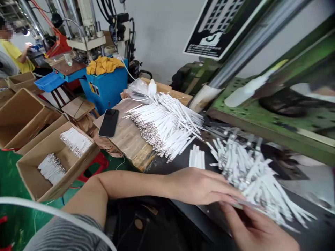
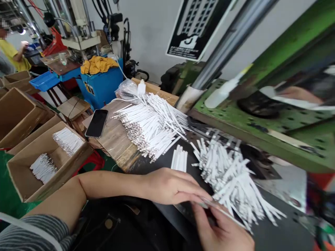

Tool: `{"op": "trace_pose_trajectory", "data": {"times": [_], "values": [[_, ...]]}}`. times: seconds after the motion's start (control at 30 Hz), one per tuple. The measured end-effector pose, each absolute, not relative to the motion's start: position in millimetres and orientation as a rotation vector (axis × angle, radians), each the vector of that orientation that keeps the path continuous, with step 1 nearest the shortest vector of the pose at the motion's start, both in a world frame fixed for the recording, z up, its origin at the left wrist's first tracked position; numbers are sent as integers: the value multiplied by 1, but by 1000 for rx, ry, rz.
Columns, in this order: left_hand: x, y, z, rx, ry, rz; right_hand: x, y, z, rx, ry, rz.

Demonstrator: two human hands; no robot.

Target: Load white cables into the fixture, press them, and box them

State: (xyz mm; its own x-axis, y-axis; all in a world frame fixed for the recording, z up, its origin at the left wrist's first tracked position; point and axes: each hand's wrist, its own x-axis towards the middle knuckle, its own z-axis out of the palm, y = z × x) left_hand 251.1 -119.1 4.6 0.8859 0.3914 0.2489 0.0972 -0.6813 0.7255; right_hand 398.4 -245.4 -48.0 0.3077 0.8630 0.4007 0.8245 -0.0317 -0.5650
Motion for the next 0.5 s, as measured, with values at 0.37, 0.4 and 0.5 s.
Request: {"op": "trace_pose_trajectory", "data": {"times": [0.37, 0.4, 0.5], "values": [[257, -91, -18, 2180, 435, 334, 416, -266, -43, -1806, -1180, 280], [256, -91, -16, 2155, 431, 338, 414, -265, -40, -1762, -1166, 328], [251, -98, -6, 2083, 427, 295, 404, -264, -34, -1622, -1207, 432]]}}
